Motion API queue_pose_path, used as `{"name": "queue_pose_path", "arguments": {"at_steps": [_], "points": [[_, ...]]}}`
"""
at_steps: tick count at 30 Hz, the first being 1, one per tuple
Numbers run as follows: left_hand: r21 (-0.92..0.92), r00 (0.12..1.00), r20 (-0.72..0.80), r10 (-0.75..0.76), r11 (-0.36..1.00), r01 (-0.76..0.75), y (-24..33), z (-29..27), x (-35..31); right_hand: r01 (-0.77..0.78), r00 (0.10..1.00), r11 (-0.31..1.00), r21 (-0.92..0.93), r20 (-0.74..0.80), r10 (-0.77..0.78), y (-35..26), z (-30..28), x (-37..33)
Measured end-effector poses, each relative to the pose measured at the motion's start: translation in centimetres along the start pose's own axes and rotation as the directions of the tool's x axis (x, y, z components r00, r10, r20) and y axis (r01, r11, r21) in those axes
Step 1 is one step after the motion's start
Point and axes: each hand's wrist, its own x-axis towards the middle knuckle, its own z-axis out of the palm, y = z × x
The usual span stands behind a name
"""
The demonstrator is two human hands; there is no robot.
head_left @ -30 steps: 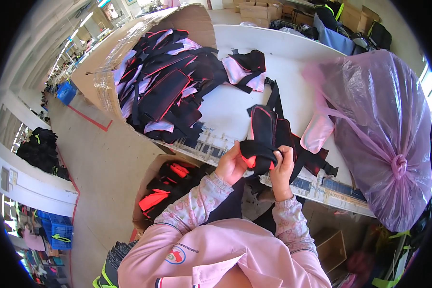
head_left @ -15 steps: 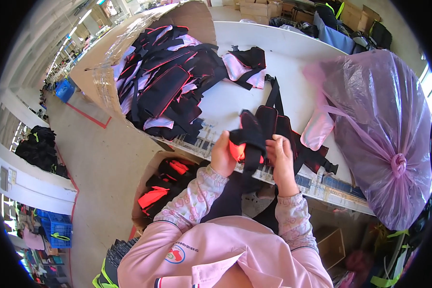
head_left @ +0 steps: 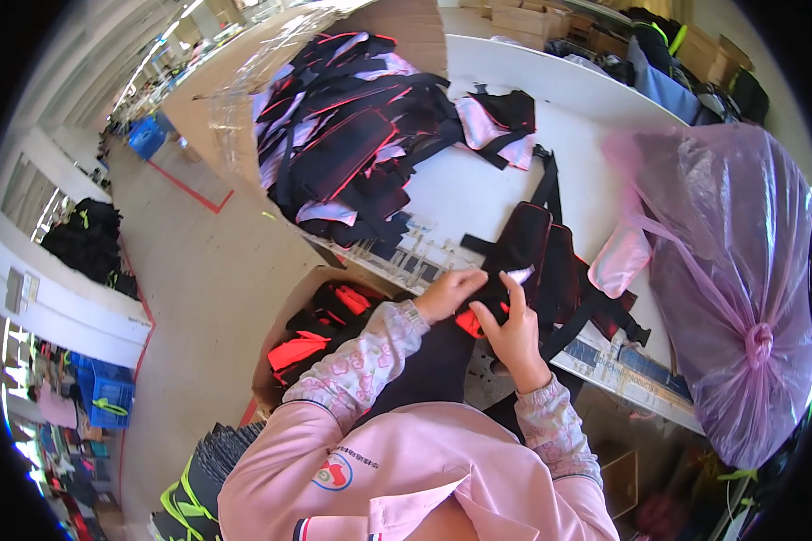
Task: Organizing and sorting black and pink padded fabric components from a large bin into a separate box at a manufacturing workstation.
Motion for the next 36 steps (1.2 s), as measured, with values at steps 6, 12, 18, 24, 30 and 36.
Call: {"name": "queue_pose_path", "arguments": {"at_steps": [6, 12, 18, 24, 30, 36], "points": [[-0.458, 0.992, 0.125, -0.019, 0.886, 0.075, 0.1, 0.2, -2.0, 0.215, 0.959, 0.974, -0.076, 0.204, -0.196, -1.3, -1.1, 0.1], [-0.367, 0.996, -0.081, 0.025, 0.929, -0.053, 0.3, -1.0, -3.2, 0.339, 0.903, 0.930, -0.143, 0.326, -0.279, -1.7, -1.0, 1.8], [-0.434, 0.830, -0.548, -0.104, 0.884, -0.175, -0.7, -2.7, -3.7, 0.228, 0.900, 0.924, -0.307, 0.429, -0.080, -1.8, 4.1, 1.8], [0.259, 0.304, -0.926, 0.224, 0.963, 0.078, -11.6, -17.5, -12.5, 0.252, 0.633, 0.968, 0.010, 0.755, -0.173, -1.4, 12.5, -4.5], [0.171, 0.104, -0.985, 0.136, 0.809, 0.562, -17.6, -22.0, -22.9, 0.174, 0.408, 0.983, 0.063, 0.904, -0.130, -7.6, 12.4, -6.7], [-0.155, -0.196, -0.980, 0.037, 0.477, 0.865, -20.2, -27.9, -36.2, 0.136, 0.328, 0.983, 0.124, 0.931, -0.163, -7.6, 11.0, -7.9]]}}
